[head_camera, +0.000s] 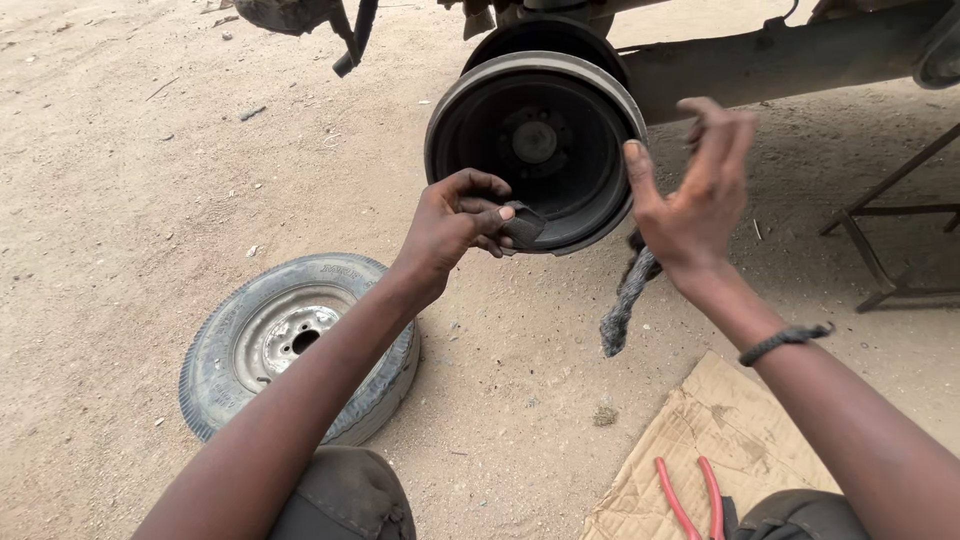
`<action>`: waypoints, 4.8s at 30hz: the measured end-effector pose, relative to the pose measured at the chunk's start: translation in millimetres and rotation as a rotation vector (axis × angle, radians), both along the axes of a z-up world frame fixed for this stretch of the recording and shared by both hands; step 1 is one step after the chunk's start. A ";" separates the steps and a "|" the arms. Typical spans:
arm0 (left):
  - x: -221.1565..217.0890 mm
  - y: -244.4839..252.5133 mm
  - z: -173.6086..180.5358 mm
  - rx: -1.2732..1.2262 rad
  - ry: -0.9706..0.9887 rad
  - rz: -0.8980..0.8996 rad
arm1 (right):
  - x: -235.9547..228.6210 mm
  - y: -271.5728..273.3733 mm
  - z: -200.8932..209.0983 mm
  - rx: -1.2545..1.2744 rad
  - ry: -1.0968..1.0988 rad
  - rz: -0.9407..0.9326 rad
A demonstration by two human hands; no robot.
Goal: The person wipes and cleans the interior of a brake drum assembly using a cloth by hand while sitting on the ground near a vehicle.
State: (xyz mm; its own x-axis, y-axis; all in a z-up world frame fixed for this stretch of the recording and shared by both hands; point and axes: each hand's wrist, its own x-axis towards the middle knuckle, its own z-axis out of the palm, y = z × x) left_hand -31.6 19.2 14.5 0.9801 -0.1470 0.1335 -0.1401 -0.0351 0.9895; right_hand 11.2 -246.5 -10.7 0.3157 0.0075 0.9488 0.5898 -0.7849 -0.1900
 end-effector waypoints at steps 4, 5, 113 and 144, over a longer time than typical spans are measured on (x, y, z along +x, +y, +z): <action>1.7 0.1 -3.2 -0.050 -0.006 -0.065 | -26.6 11.0 26.9 -0.187 -0.138 0.066; 2.8 -1.0 -4.2 -0.092 0.012 -0.098 | -34.8 22.1 28.1 -0.355 -0.034 0.151; -86.3 -143.2 -110.2 -0.412 -0.121 0.319 | -49.7 -21.6 -26.0 0.144 1.470 0.591; -3.0 -62.4 -97.8 1.261 -0.972 0.677 | -18.5 -0.8 48.2 0.038 0.695 0.157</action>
